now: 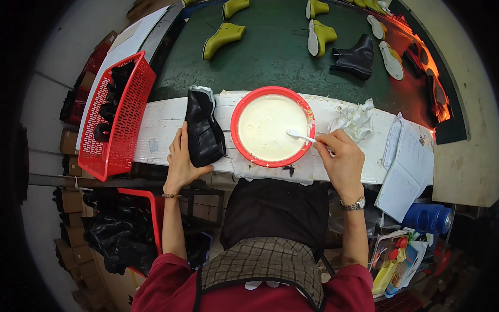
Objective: Apply adhesive to the edges and surfaces of shoe uppers and soles using a small brush/spoon.
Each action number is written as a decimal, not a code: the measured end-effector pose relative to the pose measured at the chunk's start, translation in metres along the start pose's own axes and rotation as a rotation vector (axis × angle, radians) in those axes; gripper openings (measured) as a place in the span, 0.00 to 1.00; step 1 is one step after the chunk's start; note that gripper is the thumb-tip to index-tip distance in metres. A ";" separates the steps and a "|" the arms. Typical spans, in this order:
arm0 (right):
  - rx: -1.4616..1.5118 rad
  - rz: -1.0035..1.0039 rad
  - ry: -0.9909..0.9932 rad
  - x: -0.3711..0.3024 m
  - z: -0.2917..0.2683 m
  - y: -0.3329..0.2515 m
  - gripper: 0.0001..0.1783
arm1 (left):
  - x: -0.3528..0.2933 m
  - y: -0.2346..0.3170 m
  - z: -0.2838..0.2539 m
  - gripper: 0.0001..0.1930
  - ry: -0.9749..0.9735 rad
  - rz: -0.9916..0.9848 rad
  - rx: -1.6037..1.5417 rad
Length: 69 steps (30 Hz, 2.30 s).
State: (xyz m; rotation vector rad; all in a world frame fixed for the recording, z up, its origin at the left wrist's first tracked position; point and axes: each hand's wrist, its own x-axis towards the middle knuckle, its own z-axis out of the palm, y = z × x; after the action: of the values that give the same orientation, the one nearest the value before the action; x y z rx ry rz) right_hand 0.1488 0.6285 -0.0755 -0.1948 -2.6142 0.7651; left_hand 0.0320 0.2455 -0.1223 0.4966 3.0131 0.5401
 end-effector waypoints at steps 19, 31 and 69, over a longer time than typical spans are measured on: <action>0.476 0.032 0.070 0.006 0.002 -0.023 0.09 | -0.012 0.074 -0.038 0.46 0.491 0.391 -0.208; 0.427 -0.066 0.220 0.046 0.002 -0.003 0.08 | -0.031 0.100 -0.044 0.30 0.469 0.612 -0.308; 0.272 0.030 -0.011 0.018 -0.011 0.015 0.07 | 0.009 -0.007 -0.064 0.19 -0.032 0.005 -1.252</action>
State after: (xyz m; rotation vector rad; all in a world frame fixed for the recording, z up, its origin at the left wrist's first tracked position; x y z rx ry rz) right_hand 0.1374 0.6511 -0.0692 -0.1504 -2.4883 1.1224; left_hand 0.0154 0.2207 -0.0642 0.3584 1.9949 2.0629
